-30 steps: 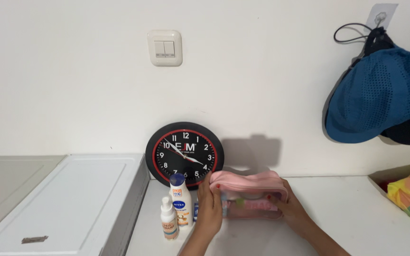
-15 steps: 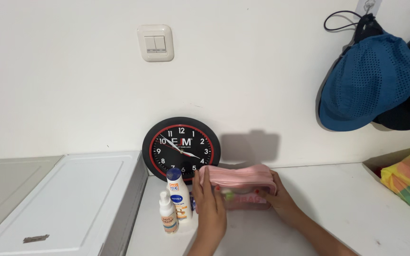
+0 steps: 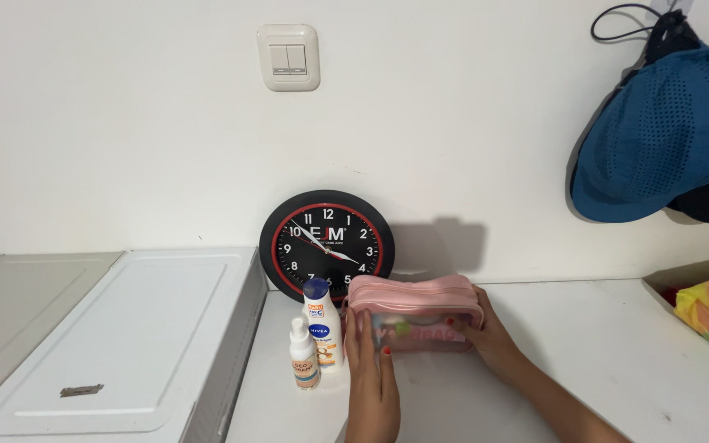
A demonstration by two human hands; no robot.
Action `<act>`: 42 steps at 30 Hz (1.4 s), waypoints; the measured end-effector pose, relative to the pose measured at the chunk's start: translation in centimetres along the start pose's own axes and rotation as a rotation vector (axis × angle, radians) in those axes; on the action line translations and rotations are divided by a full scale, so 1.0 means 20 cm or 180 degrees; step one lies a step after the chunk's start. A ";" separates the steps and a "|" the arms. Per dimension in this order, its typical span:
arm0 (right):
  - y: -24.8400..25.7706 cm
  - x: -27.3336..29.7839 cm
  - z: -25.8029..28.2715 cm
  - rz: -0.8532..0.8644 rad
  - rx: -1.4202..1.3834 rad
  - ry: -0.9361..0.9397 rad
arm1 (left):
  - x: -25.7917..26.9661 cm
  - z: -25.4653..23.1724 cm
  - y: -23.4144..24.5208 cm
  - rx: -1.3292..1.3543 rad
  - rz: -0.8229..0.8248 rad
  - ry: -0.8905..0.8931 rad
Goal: The person picks up a small yellow card from a shoe rack and places it in a bin, then retrieves several cosmetic bottles, a wall clock, and a pink pouch one by one from the bin and arranges them on top of a white cabinet.
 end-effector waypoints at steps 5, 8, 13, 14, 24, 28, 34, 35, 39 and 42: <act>0.00 0.05 0.11 -0.0077 0.0162 0.0284 | 0.01 0.00 0.03 0.0125 -0.0072 -0.0070; -0.01 0.14 0.25 -0.0317 0.0314 0.0480 | 0.03 0.01 0.05 0.0183 -0.0014 -0.0021; -0.09 0.37 0.29 -0.0826 0.0451 0.0548 | 0.10 0.12 0.02 0.0284 0.0155 -0.0062; -0.11 0.41 0.23 -0.0893 0.0284 0.0609 | 0.12 0.17 0.00 0.0231 0.0178 -0.0023; -0.24 0.61 -0.44 -0.0322 -0.1250 0.0790 | 0.51 0.43 -0.03 0.0367 0.0214 0.0119; -0.25 0.72 -0.42 0.0150 -0.1380 0.0968 | 0.70 0.42 -0.01 0.0465 -0.0087 0.0092; -0.33 0.93 -0.62 0.0315 -0.1236 0.0549 | 1.06 0.54 -0.01 0.0436 -0.0576 -0.0553; -0.39 0.94 -0.65 0.0506 -0.1185 0.0832 | 1.12 0.55 0.01 0.0473 -0.0588 -0.0578; -0.57 0.82 -0.87 0.0649 -0.2436 -0.0398 | 1.49 0.50 0.14 0.0534 -0.0733 -0.0564; -0.82 0.90 -0.91 0.1971 -0.2885 0.0078 | 1.78 0.41 0.31 0.0465 -0.0931 -0.0550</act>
Point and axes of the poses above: each hand's wrist, its own x-axis away from the middle knuckle, its own y-axis out of the back of the hand, z = x × y, the point moved 5 cm from there along -x, towards the middle knuckle, and after that the axes turned 11 degrees about z, right-handed, at the moved point
